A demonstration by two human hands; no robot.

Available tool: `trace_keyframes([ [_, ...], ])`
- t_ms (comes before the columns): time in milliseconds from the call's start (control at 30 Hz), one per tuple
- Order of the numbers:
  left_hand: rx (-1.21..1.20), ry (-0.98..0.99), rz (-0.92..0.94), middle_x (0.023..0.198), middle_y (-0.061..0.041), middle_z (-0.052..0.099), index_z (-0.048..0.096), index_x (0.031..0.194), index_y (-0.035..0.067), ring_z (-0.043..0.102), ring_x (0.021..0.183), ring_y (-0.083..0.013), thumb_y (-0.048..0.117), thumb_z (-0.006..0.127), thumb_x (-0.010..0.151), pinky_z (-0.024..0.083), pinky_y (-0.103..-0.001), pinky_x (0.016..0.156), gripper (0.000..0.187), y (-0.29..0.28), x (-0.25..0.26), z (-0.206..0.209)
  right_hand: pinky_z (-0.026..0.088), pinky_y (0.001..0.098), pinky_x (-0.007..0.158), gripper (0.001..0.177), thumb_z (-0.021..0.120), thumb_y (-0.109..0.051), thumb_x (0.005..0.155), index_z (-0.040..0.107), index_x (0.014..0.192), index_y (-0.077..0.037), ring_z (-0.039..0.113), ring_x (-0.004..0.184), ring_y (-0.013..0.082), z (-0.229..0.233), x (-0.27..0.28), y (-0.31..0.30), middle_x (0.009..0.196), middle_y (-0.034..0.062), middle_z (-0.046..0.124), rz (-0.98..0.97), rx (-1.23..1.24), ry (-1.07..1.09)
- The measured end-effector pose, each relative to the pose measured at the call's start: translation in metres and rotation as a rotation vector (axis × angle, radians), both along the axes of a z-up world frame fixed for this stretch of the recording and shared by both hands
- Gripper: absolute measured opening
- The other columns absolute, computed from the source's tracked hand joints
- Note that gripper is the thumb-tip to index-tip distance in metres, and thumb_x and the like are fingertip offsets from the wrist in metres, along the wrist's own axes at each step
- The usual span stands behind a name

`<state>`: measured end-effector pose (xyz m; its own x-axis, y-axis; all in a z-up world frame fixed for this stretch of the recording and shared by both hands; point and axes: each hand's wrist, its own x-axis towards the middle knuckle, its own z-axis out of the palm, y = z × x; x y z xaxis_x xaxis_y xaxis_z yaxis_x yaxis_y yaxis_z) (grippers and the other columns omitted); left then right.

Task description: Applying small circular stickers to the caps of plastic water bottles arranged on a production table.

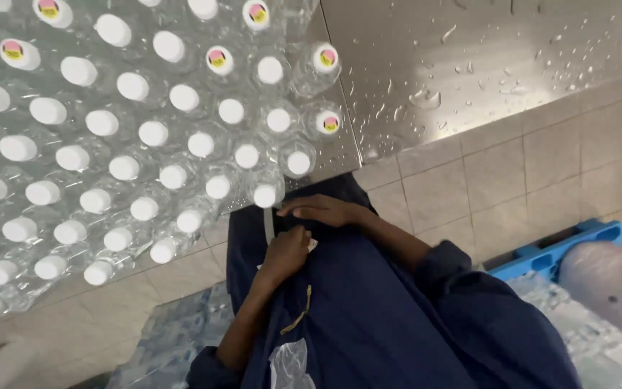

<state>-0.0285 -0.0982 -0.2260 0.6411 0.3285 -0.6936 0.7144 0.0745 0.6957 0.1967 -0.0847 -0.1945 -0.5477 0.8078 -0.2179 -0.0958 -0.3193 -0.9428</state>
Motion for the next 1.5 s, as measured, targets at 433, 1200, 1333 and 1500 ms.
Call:
trace_keyframes([
  [433, -0.740, -0.720, 0.216, 0.106, -0.008, 0.068, 0.051, 0.087, 0.012, 0.064, 0.119, -0.0261, 0.028, 0.048, 0.119, 0.045, -0.038, 0.098, 0.037, -0.040, -0.070, 0.133, 0.059, 0.0664, 0.095, 0.086, 0.045, -0.074, 0.106, 0.033, 0.172, -0.021, 0.068, 0.118, 0.0540, 0.061, -0.020, -0.164, 0.155, 0.0256, 0.050, 0.231, -0.066, -0.671],
  [1200, -0.368, -0.274, -0.558, 0.148, -0.007, 0.065, 0.066, 0.149, 0.025, 0.061, 0.138, -0.0291, 0.014, 0.039, 0.109, 0.044, -0.044, 0.111, 0.050, -0.030, -0.070, 0.260, 0.061, 0.0246, 0.086, 0.064, 0.072, -0.042, 0.102, 0.070, 0.140, 0.009, 0.079, 0.109, 0.0202, 0.059, -0.131, -0.416, 0.121, 0.0180, 0.081, -0.417, -0.897, 0.804],
  [1333, -0.462, 0.180, -0.330, 0.138, -0.006, 0.072, 0.076, 0.134, 0.017, 0.068, 0.125, -0.0243, 0.011, 0.061, 0.097, 0.048, -0.036, 0.101, 0.040, -0.036, -0.042, 0.264, 0.055, 0.0271, 0.079, 0.052, 0.074, -0.046, 0.100, 0.072, 0.126, -0.001, 0.073, 0.096, 0.0162, 0.058, -0.145, -0.391, 0.106, 0.0102, 0.077, -0.431, -0.824, 0.394],
  [1500, -0.457, 0.926, 0.202, 0.121, -0.004, 0.085, 0.092, 0.108, 0.003, 0.080, 0.101, -0.0167, 0.005, 0.097, 0.078, 0.055, -0.024, 0.086, 0.030, -0.041, -0.023, 0.280, 0.044, 0.0316, 0.068, 0.037, 0.076, -0.054, 0.096, 0.074, 0.102, -0.017, 0.062, 0.075, 0.0098, 0.055, -0.158, -0.340, 0.083, -0.0026, 0.071, -0.344, -0.700, -0.294],
])
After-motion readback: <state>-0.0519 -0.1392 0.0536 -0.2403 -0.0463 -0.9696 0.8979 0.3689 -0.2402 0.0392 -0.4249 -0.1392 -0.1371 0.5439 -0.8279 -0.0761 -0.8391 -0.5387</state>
